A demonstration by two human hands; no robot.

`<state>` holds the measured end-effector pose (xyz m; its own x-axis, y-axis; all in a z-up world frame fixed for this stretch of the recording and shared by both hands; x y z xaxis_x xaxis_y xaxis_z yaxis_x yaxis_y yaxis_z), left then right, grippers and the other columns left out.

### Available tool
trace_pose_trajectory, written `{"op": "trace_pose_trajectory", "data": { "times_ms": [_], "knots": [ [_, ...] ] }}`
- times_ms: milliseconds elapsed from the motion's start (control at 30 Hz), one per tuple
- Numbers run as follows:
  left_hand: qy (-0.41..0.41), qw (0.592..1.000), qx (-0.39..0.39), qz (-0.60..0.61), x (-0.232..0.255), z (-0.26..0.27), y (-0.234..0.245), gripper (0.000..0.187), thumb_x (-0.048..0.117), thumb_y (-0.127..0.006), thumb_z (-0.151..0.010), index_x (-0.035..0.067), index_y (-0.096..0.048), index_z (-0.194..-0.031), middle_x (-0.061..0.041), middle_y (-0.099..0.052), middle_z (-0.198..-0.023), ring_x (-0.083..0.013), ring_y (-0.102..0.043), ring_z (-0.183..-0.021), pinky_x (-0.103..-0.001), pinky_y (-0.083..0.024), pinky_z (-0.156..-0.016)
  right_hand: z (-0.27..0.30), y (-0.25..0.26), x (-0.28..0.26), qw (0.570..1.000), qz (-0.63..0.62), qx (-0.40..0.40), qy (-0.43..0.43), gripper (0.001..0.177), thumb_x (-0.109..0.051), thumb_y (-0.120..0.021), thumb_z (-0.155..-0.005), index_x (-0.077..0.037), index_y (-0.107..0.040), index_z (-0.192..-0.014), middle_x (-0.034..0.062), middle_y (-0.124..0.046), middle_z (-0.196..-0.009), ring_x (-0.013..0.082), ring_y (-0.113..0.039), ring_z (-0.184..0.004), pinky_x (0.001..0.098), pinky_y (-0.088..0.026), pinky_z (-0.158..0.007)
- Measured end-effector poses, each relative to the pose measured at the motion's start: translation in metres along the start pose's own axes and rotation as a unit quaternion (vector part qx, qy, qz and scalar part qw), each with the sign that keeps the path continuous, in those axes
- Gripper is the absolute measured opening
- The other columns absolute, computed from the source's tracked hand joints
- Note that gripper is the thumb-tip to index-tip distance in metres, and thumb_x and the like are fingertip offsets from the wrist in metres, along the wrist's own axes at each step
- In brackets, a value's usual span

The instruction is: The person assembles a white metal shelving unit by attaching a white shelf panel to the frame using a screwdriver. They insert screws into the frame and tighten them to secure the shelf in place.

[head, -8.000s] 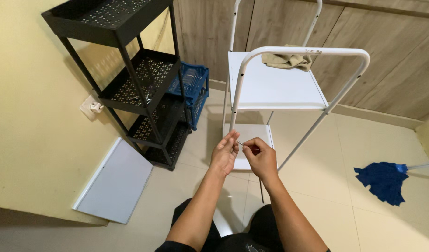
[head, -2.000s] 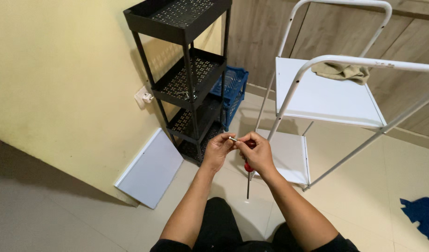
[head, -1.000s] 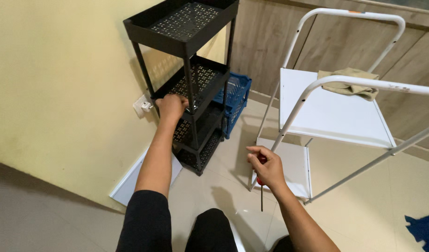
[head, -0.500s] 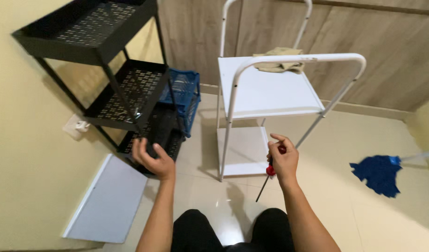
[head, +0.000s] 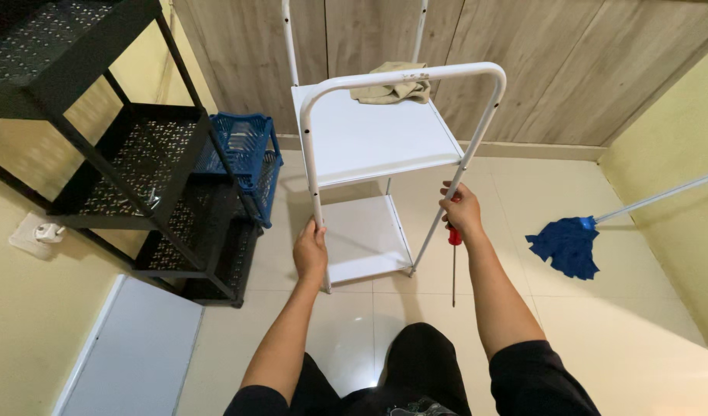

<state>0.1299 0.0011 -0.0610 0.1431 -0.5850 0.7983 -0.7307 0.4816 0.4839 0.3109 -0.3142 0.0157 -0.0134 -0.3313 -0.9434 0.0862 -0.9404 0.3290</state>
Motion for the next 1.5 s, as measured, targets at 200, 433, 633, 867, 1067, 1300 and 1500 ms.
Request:
{"op": "trace_pose_trajectory", "data": {
  "times_ms": [200, 433, 633, 867, 1067, 1300, 1500],
  "knots": [
    [-0.022, 0.999, 0.031, 0.005, -0.004, -0.017, 0.028, 0.033, 0.014, -0.066, -0.095, 0.017, -0.067, -0.128, -0.015, -0.073, -0.103, -0.038, -0.068, -0.095, -0.047, -0.053, -0.079, 0.025, -0.016, 0.001, 1.0, 0.008, -0.002, 0.002, 0.046, -0.003, -0.063, -0.088, -0.009, -0.06, -0.133, 0.0075, -0.072, -0.124, 0.017, -0.062, -0.056, 0.0334, -0.05, -0.045],
    [-0.023, 0.998, 0.037, 0.048, -0.039, -0.019, 0.019, 0.048, 0.016, -0.067, -0.095, 0.014, -0.057, -0.142, -0.017, -0.069, -0.119, -0.0357, -0.065, -0.111, -0.044, -0.051, -0.095, 0.076, -0.012, -0.01, 0.994, -0.021, 0.099, 0.032, 0.046, -0.007, -0.065, -0.091, -0.01, -0.058, -0.136, 0.0136, -0.069, -0.108, 0.0151, -0.064, -0.061, 0.0303, -0.053, -0.05],
    [0.041, 0.988, -0.028, 0.148, -0.014, 0.08, -0.064, 0.079, 0.027, -0.067, -0.096, 0.004, -0.024, -0.158, -0.025, -0.027, -0.16, -0.0405, -0.025, -0.148, -0.048, -0.022, -0.12, 0.134, 0.014, -0.021, 0.946, -0.22, 0.19, 0.146, 0.018, -0.01, -0.061, -0.101, -0.001, -0.065, -0.116, 0.007, -0.066, -0.088, 0.0115, -0.063, -0.069, 0.0267, -0.055, -0.059],
    [0.425, 0.712, -0.258, 0.495, 0.046, 0.151, -0.161, 0.056, 0.029, -0.052, -0.103, 0.012, -0.037, -0.154, -0.013, -0.051, -0.136, -0.0284, -0.063, -0.109, -0.039, -0.055, -0.096, 0.202, 0.023, -0.043, 0.906, -0.253, 0.23, 0.247, 0.008, -0.006, -0.064, -0.105, -0.002, -0.057, -0.105, 0.0063, -0.065, -0.089, 0.0106, -0.062, -0.078, 0.0259, -0.053, -0.073],
    [0.392, 0.649, -0.203, 0.619, 0.044, 0.065, -0.211, 0.047, 0.001, -0.053, -0.103, 0.0, -0.044, -0.149, -0.015, -0.057, -0.134, -0.0231, -0.066, -0.103, -0.033, -0.06, -0.094, 0.241, 0.023, -0.054, 0.903, -0.125, 0.124, 0.391, 0.046, 0.003, -0.072, -0.089, 0.002, -0.048, -0.128, 0.0128, -0.051, -0.129, 0.0171, -0.06, -0.111, 0.0304, -0.055, -0.097],
    [0.33, 0.66, -0.326, 0.591, 0.1, 0.02, -0.209, 0.055, 0.008, -0.058, -0.099, 0.009, -0.038, -0.151, -0.012, -0.052, -0.151, -0.0305, -0.06, -0.126, -0.039, -0.053, -0.105, 0.245, 0.047, -0.042, 0.928, -0.069, 0.117, 0.347, 0.039, 0.001, -0.079, -0.086, 0.001, -0.064, -0.123, 0.0196, -0.068, -0.133, 0.0264, -0.066, -0.126, 0.0363, -0.056, -0.105],
    [0.282, 0.706, -0.394, 0.517, 0.155, -0.009, -0.183, 0.081, 0.07, -0.043, -0.094, 0.016, -0.034, -0.155, -0.003, -0.048, -0.16, -0.0241, -0.03, -0.154, -0.056, -0.002, -0.125, 0.25, 0.065, -0.047, 0.868, -0.009, 0.223, 0.443, 0.035, 0.002, -0.08, -0.085, 0.0, -0.064, -0.116, 0.0223, -0.069, -0.129, 0.0301, -0.069, -0.121, 0.0365, -0.056, -0.105]
  ]
}}
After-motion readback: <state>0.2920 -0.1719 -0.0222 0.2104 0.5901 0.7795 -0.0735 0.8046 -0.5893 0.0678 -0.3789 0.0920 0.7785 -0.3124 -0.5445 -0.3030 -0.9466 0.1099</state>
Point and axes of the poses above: each hand's wrist, its own z-axis away from the middle knuckle, its own y-axis out of the back of the hand, x = y × z, the point moved 4 cm from there along -z, towards the middle knuckle
